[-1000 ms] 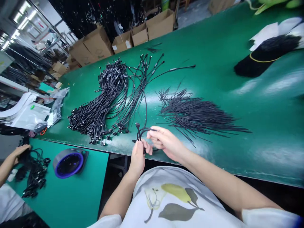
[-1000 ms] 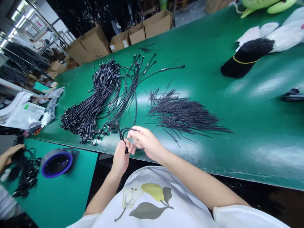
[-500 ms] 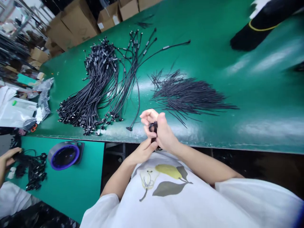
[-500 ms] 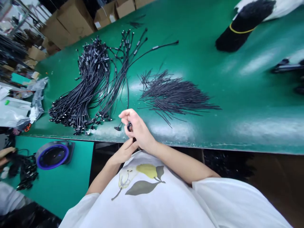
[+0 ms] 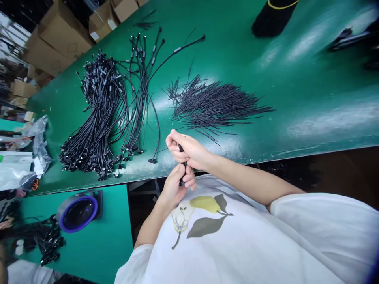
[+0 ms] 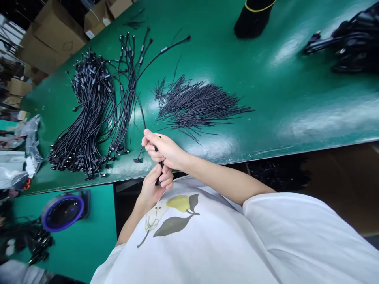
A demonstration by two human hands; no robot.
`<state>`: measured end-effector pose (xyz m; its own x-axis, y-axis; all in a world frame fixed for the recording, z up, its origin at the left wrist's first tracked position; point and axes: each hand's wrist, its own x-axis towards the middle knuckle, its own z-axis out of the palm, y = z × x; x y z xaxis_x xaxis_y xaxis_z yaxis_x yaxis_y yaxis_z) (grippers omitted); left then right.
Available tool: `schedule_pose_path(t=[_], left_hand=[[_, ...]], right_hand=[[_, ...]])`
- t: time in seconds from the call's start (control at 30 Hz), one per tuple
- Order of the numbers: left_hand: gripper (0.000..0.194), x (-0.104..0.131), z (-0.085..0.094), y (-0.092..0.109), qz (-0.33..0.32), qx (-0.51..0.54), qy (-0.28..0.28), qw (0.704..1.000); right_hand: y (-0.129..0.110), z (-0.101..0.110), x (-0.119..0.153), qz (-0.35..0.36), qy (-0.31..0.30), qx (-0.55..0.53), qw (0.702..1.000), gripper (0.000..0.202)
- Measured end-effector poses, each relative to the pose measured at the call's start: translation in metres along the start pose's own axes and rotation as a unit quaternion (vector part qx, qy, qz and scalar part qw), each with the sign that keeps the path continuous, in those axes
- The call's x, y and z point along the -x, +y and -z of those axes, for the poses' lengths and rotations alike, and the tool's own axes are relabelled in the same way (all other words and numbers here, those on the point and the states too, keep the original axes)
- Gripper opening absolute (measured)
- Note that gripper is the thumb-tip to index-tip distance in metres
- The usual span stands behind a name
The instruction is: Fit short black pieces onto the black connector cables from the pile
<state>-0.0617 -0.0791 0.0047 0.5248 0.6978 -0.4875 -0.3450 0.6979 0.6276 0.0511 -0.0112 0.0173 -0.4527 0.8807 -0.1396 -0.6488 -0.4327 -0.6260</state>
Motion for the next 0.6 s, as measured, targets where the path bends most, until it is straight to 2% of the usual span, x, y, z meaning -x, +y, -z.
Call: schedule_pose_path(t=[0.07, 0.1, 0.13, 0.17, 0.2, 0.27, 0.33, 0.37, 0.4, 0.43, 0.47, 0.53, 0.6], left_hand=[[0.039, -0.001, 0.000, -0.004, -0.028, -0.027, 0.036, 0.999], [0.039, -0.001, 0.001, -0.005, -0.038, -0.036, 0.049, 0.997], [0.040, -0.001, 0.003, -0.005, -0.042, -0.043, 0.059, 0.996], [0.041, -0.001, 0.006, -0.003, -0.037, -0.051, 0.066, 0.996], [0.042, 0.000, 0.009, -0.001, -0.030, -0.066, 0.071, 0.995], [0.045, 0.003, 0.016, 0.005, -0.025, -0.145, 0.070, 0.987], [0.046, 0.006, 0.020, 0.011, -0.024, -0.276, 0.047, 0.960], [0.045, 0.008, 0.021, 0.013, -0.024, -0.342, 0.032, 0.939], [0.044, 0.010, 0.021, 0.014, -0.021, -0.401, 0.016, 0.916], [0.043, 0.012, 0.021, 0.015, -0.015, -0.443, 0.003, 0.896], [0.041, 0.014, 0.021, 0.015, -0.009, -0.468, -0.006, 0.883], [0.038, 0.018, 0.020, 0.013, 0.006, -0.479, -0.017, 0.878], [0.036, 0.021, 0.020, 0.009, 0.021, -0.477, -0.030, 0.878]], right_hand=[[-0.003, 0.008, 0.002, 0.039, 0.018, 0.067, 0.997, 0.043], [-0.006, 0.013, 0.005, 0.087, 0.033, 0.128, 0.987, 0.039], [-0.011, 0.018, 0.009, 0.150, 0.047, 0.210, 0.965, 0.034], [-0.016, 0.023, 0.015, 0.223, 0.049, 0.309, 0.923, 0.029], [-0.021, 0.027, 0.021, 0.292, 0.028, 0.415, 0.861, 0.026], [-0.029, 0.034, 0.034, 0.369, -0.079, 0.611, 0.696, 0.023], [-0.030, 0.037, 0.046, 0.349, -0.199, 0.748, 0.529, 0.024], [-0.028, 0.037, 0.051, 0.324, -0.231, 0.791, 0.465, 0.023], [-0.024, 0.037, 0.056, 0.297, -0.244, 0.823, 0.418, 0.022], [-0.021, 0.037, 0.060, 0.274, -0.246, 0.846, 0.386, 0.021], [-0.017, 0.037, 0.063, 0.257, -0.247, 0.860, 0.366, 0.021], [-0.010, 0.039, 0.066, 0.237, -0.259, 0.869, 0.348, 0.019], [-0.006, 0.042, 0.067, 0.225, -0.276, 0.869, 0.343, 0.018]])
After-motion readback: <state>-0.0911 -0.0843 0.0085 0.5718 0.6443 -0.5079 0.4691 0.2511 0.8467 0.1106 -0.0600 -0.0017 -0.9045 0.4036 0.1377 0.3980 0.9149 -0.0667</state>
